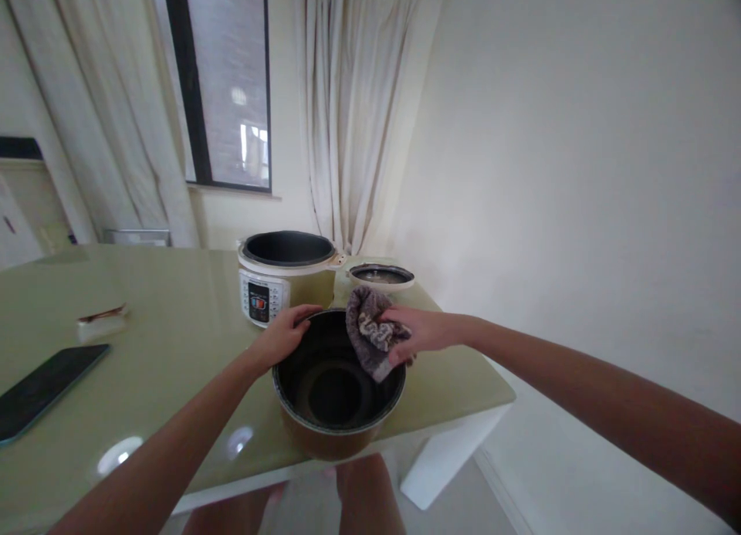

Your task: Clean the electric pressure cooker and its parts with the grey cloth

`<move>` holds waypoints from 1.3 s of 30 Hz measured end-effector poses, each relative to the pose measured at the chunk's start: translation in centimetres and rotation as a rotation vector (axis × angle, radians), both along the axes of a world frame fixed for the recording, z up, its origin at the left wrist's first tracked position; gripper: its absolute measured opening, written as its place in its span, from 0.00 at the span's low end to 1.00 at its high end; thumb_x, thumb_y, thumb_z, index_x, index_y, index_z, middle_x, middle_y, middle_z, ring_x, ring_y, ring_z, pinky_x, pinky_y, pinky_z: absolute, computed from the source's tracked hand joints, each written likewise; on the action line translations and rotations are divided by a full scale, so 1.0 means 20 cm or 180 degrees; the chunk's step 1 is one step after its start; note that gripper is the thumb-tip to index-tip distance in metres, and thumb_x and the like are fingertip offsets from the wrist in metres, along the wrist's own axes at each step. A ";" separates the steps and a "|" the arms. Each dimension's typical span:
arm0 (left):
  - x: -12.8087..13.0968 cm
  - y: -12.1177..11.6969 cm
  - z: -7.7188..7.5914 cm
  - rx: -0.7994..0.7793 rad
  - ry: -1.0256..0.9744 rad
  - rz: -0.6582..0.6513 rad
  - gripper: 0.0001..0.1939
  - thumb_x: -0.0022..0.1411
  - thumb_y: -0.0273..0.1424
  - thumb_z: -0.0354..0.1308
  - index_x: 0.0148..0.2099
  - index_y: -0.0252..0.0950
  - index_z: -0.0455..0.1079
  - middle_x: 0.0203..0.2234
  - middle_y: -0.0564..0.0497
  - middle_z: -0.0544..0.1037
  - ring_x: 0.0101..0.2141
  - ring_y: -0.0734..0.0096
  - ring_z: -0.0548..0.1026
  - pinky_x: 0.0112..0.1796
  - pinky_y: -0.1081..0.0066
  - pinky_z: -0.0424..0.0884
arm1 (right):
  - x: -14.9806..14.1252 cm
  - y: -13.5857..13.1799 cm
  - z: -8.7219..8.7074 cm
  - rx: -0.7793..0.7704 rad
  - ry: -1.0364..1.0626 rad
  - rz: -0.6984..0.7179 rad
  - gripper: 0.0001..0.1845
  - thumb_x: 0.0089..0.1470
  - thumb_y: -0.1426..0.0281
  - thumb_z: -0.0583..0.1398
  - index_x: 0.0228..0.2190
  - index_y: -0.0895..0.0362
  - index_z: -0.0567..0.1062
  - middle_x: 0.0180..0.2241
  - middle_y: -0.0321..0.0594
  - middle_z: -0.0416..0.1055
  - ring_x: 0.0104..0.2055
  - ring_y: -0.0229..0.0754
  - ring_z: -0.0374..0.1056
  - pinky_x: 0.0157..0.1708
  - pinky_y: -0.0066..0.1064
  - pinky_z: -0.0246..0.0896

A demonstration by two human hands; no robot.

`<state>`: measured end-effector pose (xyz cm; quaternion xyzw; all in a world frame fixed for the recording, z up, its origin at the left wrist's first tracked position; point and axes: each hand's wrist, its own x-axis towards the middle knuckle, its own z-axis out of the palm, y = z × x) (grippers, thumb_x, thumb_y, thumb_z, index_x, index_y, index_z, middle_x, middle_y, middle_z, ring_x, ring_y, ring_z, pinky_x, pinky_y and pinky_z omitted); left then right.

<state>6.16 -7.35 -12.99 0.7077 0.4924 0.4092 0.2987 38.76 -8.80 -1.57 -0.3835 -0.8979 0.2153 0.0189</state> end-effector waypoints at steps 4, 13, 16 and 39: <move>0.00 0.00 0.00 0.0012 0.0019 0.0001 0.28 0.58 0.35 0.54 0.57 0.35 0.80 0.53 0.45 0.85 0.57 0.52 0.80 0.65 0.53 0.69 | -0.07 0.05 -0.03 0.0105 0.0103 -0.0408 0.28 0.72 0.50 0.52 0.37 0.57 0.82 0.40 0.43 0.79 0.43 0.46 0.74 0.45 0.33 0.67; -0.02 0.00 -0.06 0.0156 0.0117 0.0323 0.28 0.59 0.33 0.52 0.59 0.32 0.79 0.56 0.42 0.83 0.59 0.52 0.78 0.66 0.54 0.67 | -0.36 0.21 -0.24 0.1041 -0.0594 -0.1159 0.44 0.52 0.45 0.71 0.59 0.60 0.68 0.55 0.57 0.77 0.54 0.59 0.75 0.49 0.40 0.69; -0.02 0.00 -0.07 0.0182 0.0141 0.0323 0.28 0.61 0.32 0.51 0.59 0.33 0.79 0.56 0.43 0.83 0.59 0.54 0.78 0.66 0.55 0.67 | -0.43 0.26 -0.26 0.1026 -0.0863 -0.0941 0.34 0.63 0.48 0.63 0.58 0.61 0.68 0.55 0.60 0.77 0.53 0.60 0.77 0.48 0.42 0.70; 0.00 -0.04 -0.12 0.0285 0.0245 0.0754 0.24 0.63 0.26 0.50 0.59 0.35 0.75 0.55 0.42 0.82 0.58 0.54 0.78 0.63 0.53 0.70 | -0.36 0.43 -0.32 0.0442 -0.0060 -0.0375 0.25 0.61 0.60 0.68 0.55 0.60 0.73 0.56 0.51 0.78 0.55 0.54 0.75 0.53 0.38 0.68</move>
